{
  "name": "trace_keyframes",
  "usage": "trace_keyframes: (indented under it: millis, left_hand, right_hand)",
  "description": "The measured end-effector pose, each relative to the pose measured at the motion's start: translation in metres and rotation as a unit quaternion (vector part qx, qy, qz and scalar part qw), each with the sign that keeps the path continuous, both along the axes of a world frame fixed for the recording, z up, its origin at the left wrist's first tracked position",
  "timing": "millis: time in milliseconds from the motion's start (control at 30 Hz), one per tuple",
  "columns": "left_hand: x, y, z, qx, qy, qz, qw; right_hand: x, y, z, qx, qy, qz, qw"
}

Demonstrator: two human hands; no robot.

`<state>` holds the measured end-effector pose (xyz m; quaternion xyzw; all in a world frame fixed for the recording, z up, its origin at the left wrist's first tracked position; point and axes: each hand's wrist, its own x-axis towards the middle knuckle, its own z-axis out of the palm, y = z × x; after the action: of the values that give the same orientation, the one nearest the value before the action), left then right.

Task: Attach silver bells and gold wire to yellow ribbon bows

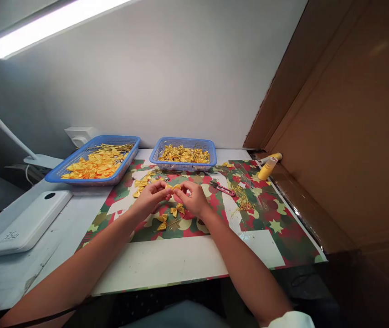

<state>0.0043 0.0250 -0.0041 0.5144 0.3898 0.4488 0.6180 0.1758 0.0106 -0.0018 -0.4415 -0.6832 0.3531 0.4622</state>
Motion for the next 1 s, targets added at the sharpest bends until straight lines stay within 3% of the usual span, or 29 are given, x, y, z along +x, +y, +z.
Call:
trace_keyframes:
  millis: [167,367,500,767,1000]
  left_hand:
    - [-0.009,0.004,0.003,0.023,0.036,-0.031,0.999]
    - [-0.012,0.002,0.005,0.060,0.138,-0.059,0.987]
    - [-0.012,0.000,0.006,0.083,0.163,-0.063,0.981]
    - [-0.008,0.002,0.003,0.136,0.135,0.014,0.981]
    - [-0.001,-0.001,0.002,0.124,0.115,0.054,0.984]
  right_hand:
    - [0.001,0.000,-0.001,-0.002,0.005,0.034,0.999]
    - [0.004,0.000,0.000,0.054,-0.051,-0.001,0.997]
    - [0.004,0.001,-0.002,0.039,-0.052,-0.004,0.998]
    - [-0.004,0.004,-0.005,0.012,0.043,-0.028,0.999]
    - [-0.010,0.007,-0.015,-0.021,0.097,-0.059,0.993]
